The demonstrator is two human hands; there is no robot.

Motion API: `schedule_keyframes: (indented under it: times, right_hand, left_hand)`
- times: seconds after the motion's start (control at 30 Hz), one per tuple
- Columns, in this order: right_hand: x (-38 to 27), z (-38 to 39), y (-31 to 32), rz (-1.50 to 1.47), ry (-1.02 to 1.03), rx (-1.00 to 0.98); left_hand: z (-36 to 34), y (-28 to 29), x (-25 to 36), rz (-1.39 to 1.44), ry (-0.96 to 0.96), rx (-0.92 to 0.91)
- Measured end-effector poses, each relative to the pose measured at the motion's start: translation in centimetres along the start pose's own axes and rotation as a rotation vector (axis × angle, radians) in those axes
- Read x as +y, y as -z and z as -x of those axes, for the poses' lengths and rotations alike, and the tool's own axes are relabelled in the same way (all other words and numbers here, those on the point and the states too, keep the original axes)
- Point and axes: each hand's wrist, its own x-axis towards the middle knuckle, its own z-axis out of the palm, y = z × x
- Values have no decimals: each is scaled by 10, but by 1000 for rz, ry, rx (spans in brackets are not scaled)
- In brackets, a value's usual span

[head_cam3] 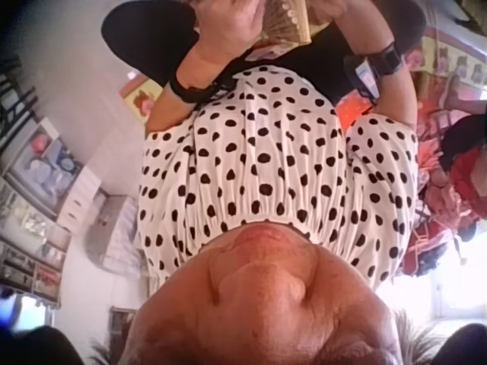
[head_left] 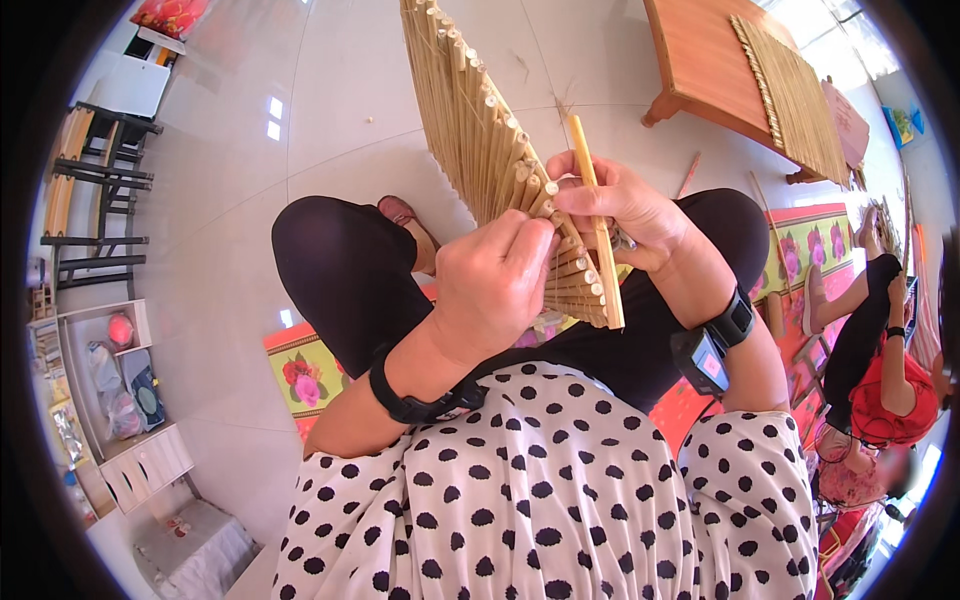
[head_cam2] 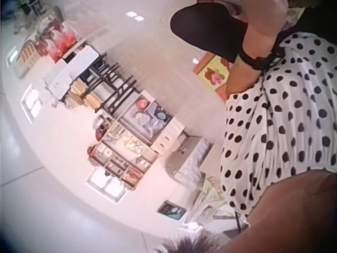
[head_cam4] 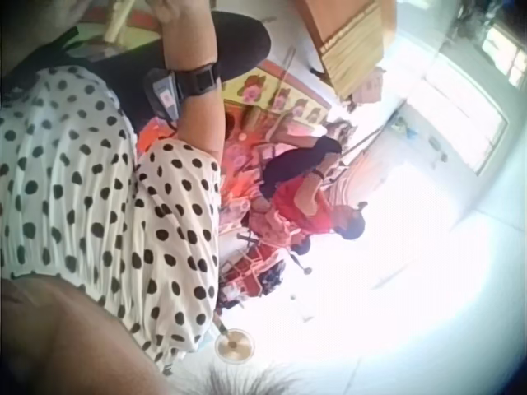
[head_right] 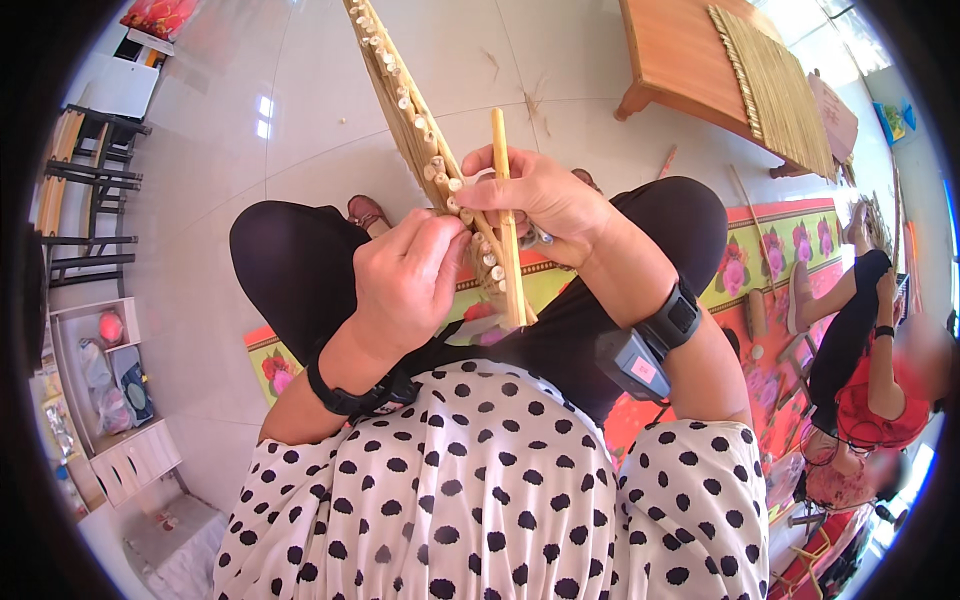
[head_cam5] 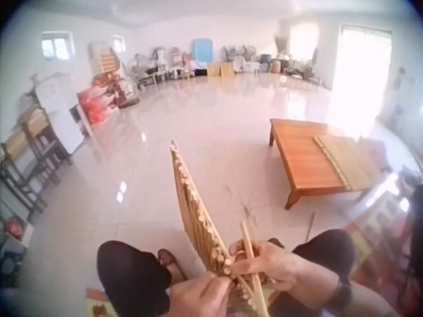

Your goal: The person sits on the floor and weaves thin bamboo sticks into a mat. They use shears to trim a stick and then insert it into the weave, securing it with string.

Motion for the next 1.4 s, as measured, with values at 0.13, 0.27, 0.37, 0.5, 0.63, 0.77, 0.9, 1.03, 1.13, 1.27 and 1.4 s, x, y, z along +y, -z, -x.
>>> schedule_keyframes:
  times: [0.13,0.27,0.37,0.5,0.63,0.77,0.9,1.03,1.13,1.27,1.4]
  right_hand:
    - [5,2,4,-48,-18,-66]
    - [6,1,4,-73,0,-36]
    - [7,0,4,-81,1,-34]
    - [7,-3,7,-72,-4,-55]
    - [7,-5,10,-55,-10,-67]
    - [4,-4,1,-22,8,-26]
    - [1,-6,4,-18,7,-63]
    - [2,-8,14,-26,14,-61]
    - [-1,-5,13,-64,14,-33]
    - [-1,-2,17,-75,7,-14]
    - [2,-1,17,-59,6,34]
  left_hand:
    - [1,-3,-2,-45,-35,14]
    - [-2,-3,0,-62,-37,-15]
    - [-4,-2,2,-61,-35,-31]
    - [-3,1,3,-24,1,-93]
    - [-3,0,3,-12,-1,-113]
    - [-2,2,2,-22,9,-147]
    - [-4,4,2,-62,-6,-154]
    - [-6,-2,-6,106,71,-160]
    - [0,-3,-19,453,305,-127]
    - [6,-4,-20,459,280,-47]
    - [6,-7,-12,381,142,5]
